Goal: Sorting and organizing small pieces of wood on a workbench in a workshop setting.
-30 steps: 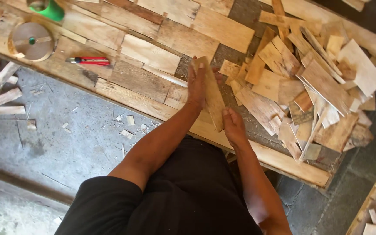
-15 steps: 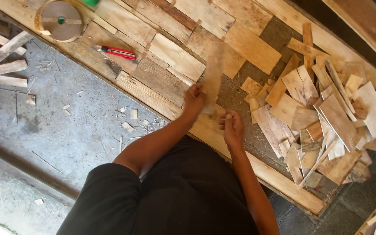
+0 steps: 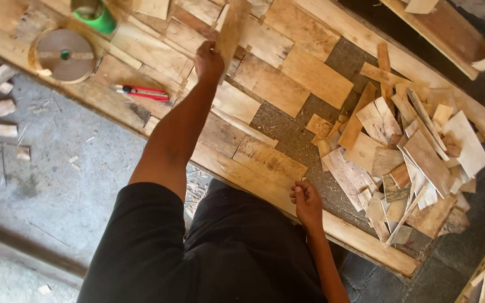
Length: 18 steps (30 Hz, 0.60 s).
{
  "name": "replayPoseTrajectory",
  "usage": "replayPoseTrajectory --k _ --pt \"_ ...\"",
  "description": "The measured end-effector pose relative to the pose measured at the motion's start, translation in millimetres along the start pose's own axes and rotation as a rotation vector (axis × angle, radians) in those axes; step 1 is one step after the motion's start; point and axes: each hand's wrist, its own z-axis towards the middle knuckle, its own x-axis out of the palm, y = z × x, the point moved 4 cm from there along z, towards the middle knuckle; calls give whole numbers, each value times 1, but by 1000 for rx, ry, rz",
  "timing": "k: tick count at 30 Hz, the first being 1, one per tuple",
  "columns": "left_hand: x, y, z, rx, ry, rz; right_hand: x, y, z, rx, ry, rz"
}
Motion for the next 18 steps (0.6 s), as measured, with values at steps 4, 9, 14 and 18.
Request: replayPoseTrajectory --k 4,9,14,18 --pt "27 9 38 4 32 -31 -4 -4 -9 36 -34 24" --pt "49 45 60 79 116 218 -17 -10 -21 56 -115 10" --pt "13 0 49 48 60 405 -50 -34 -13 53 -174 26" --pt "-21 -48 18 91 -128 459 -94 -12 -5 -134 -396 -437"
